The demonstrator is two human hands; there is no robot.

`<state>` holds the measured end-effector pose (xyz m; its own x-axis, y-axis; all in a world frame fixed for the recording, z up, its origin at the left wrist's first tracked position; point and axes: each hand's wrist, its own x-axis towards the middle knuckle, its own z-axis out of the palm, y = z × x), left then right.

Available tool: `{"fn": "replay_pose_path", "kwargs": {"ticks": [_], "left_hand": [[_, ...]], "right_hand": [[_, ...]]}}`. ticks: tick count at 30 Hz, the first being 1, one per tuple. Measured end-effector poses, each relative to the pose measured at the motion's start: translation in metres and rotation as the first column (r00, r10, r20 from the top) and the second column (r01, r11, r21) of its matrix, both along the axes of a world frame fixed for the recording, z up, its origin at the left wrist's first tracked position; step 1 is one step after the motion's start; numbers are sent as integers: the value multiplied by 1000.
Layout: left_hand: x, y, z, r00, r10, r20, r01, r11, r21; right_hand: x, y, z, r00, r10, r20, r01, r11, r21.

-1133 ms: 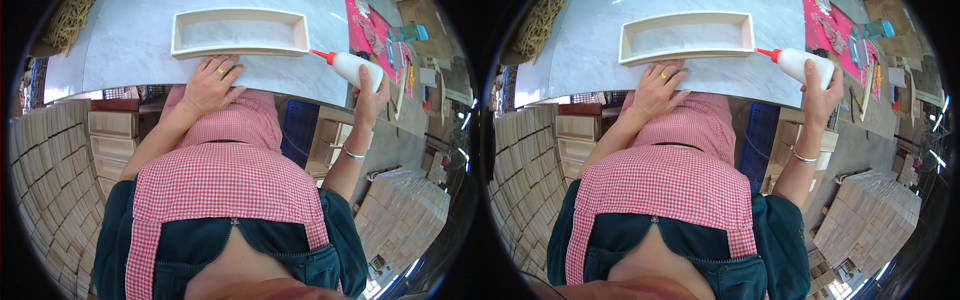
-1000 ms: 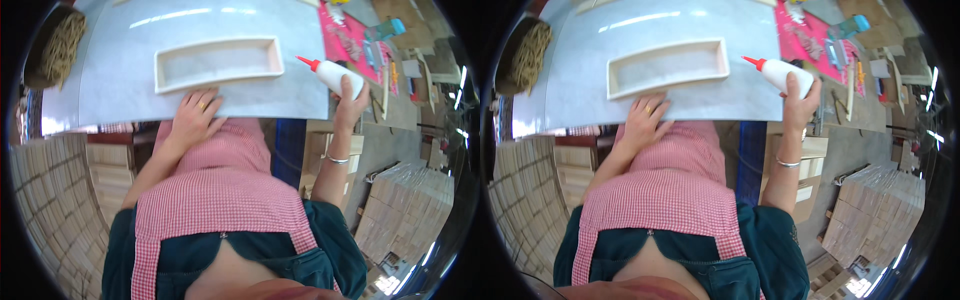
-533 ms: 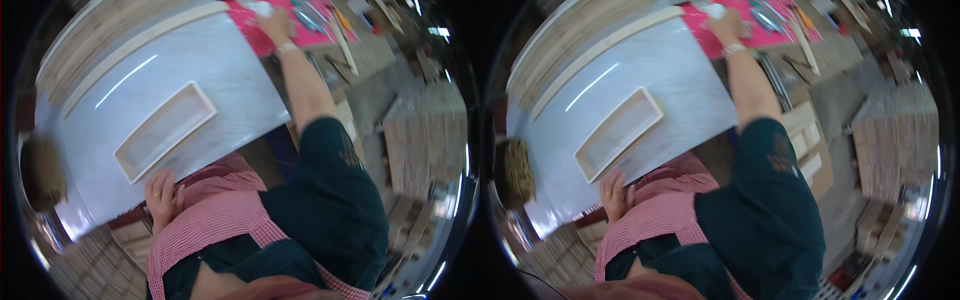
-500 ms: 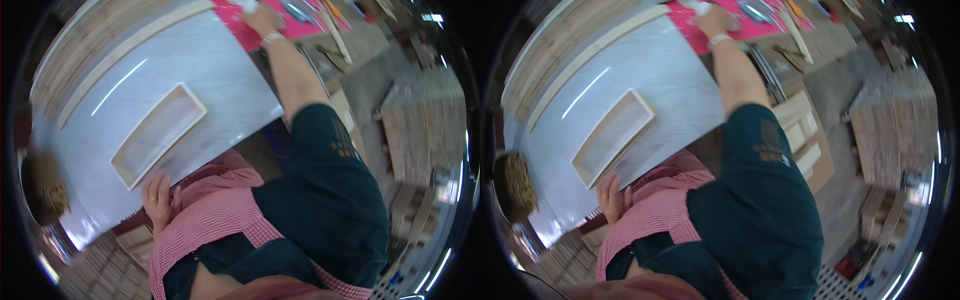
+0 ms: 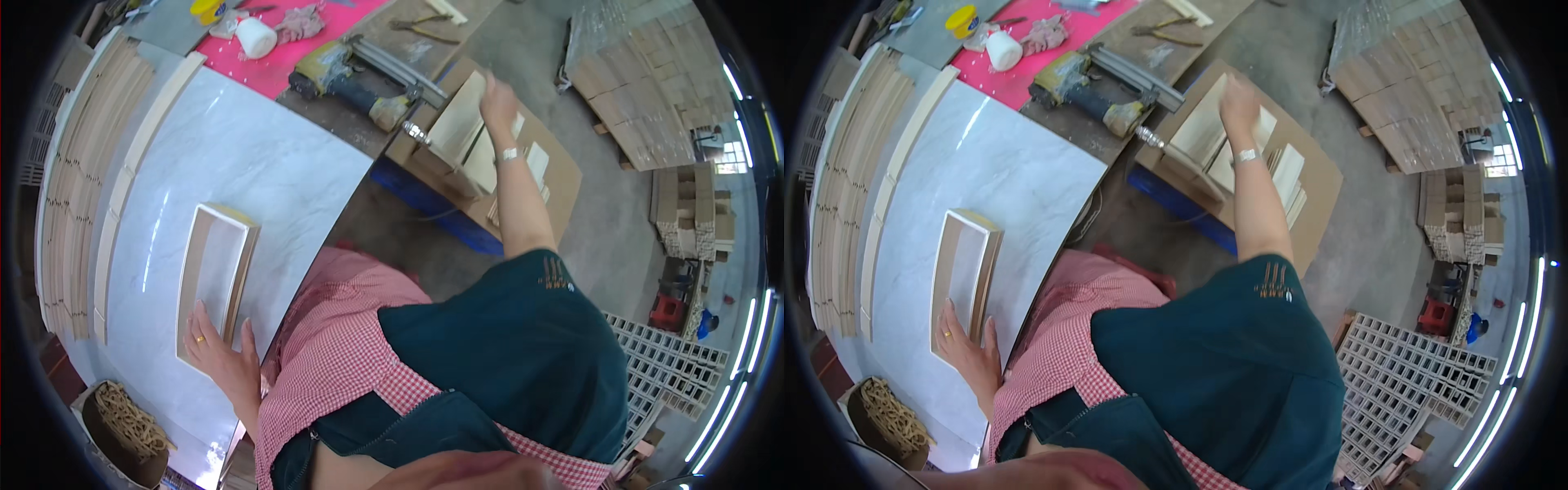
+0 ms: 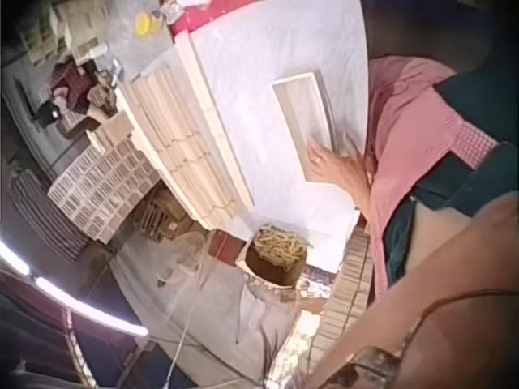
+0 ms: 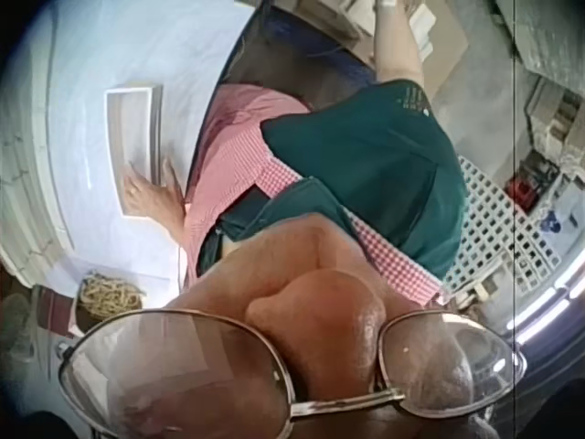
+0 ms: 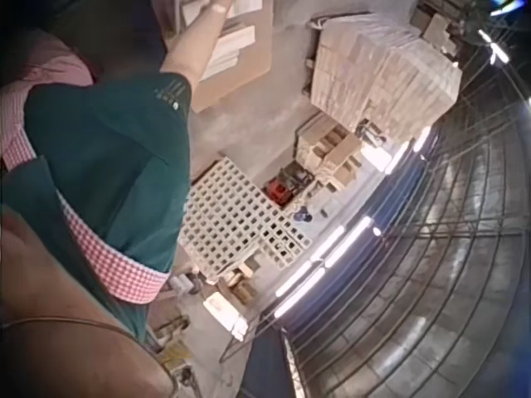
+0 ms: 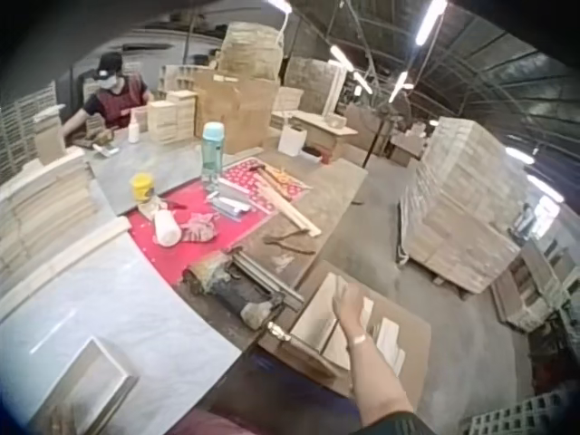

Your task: Assemble a wooden box by applying glue and using a pneumatic nail gun to join panels.

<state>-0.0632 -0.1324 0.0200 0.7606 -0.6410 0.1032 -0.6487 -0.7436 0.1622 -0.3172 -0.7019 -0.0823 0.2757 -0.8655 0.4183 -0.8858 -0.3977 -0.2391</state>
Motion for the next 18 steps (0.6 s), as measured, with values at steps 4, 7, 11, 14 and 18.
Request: {"fn": "replay_pose_path", "kwargs": {"ticks": [4, 7, 11, 14, 18], "left_hand": [[0, -4, -10, 998, 52, 39, -52, 999, -2], [-10, -4, -7, 998, 31, 51, -30, 999, -35], [-11, 7, -3, 998, 60, 32, -60, 998, -3], [-8, -1, -9, 997, 83, -8, -83, 996, 15], [4, 4, -28, 999, 45, 23, -45, 999, 8]], "right_hand": [[-70, 56, -65, 911, -255, -325, 387, 805, 451], [-67, 70, -72, 866, -403, -295, 499, 675, 544], [-62, 88, -65, 848, -460, -263, 517, 604, 607], [-62, 79, -55, 856, -441, -271, 504, 593, 628], [-83, 64, -84, 820, -532, -212, 560, 667, 491]]}}
